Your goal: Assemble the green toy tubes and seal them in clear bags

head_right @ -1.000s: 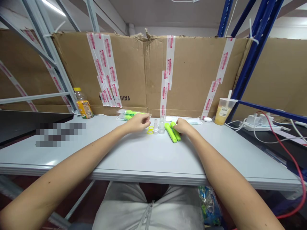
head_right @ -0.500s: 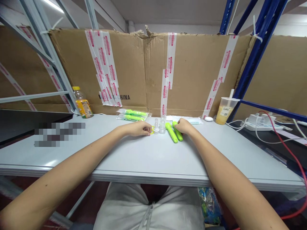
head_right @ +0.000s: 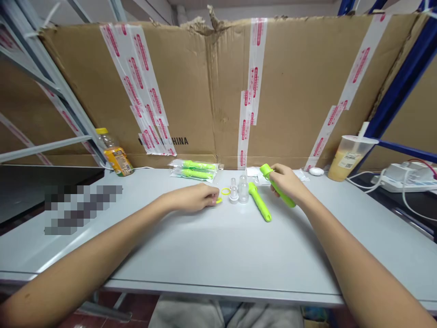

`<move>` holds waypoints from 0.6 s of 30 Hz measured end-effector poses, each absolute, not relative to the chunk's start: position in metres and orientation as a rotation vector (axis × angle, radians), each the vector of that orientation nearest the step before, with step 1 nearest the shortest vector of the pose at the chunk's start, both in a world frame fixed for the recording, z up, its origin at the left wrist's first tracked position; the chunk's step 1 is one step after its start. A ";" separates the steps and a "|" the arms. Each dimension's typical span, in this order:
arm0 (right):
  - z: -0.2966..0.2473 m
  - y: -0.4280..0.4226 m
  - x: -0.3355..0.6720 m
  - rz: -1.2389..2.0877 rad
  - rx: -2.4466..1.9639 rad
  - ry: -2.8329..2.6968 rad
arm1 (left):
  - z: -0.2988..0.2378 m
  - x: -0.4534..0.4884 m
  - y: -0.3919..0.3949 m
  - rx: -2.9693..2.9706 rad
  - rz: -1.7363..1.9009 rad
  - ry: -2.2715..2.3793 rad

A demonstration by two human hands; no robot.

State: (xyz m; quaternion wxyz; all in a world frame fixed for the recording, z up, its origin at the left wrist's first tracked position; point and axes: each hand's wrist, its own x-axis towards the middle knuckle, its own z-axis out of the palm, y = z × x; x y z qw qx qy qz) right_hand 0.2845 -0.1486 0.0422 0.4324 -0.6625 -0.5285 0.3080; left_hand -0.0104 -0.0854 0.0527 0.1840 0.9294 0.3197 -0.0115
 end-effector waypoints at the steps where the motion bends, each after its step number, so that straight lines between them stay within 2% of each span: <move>1: 0.043 -0.152 0.281 0.764 -1.617 -1.373 | 0.056 -0.012 -0.086 2.606 0.057 0.929; 4: 0.045 -0.160 0.273 0.698 -1.529 -1.631 | 0.066 -0.006 -0.092 2.482 0.360 0.949; 9: 0.049 -0.171 0.273 0.388 -1.281 -2.078 | 0.069 0.028 -0.114 2.269 0.788 0.823; 18: 0.033 -0.180 0.279 0.548 -1.144 -2.060 | 0.050 0.067 -0.139 2.455 0.997 0.796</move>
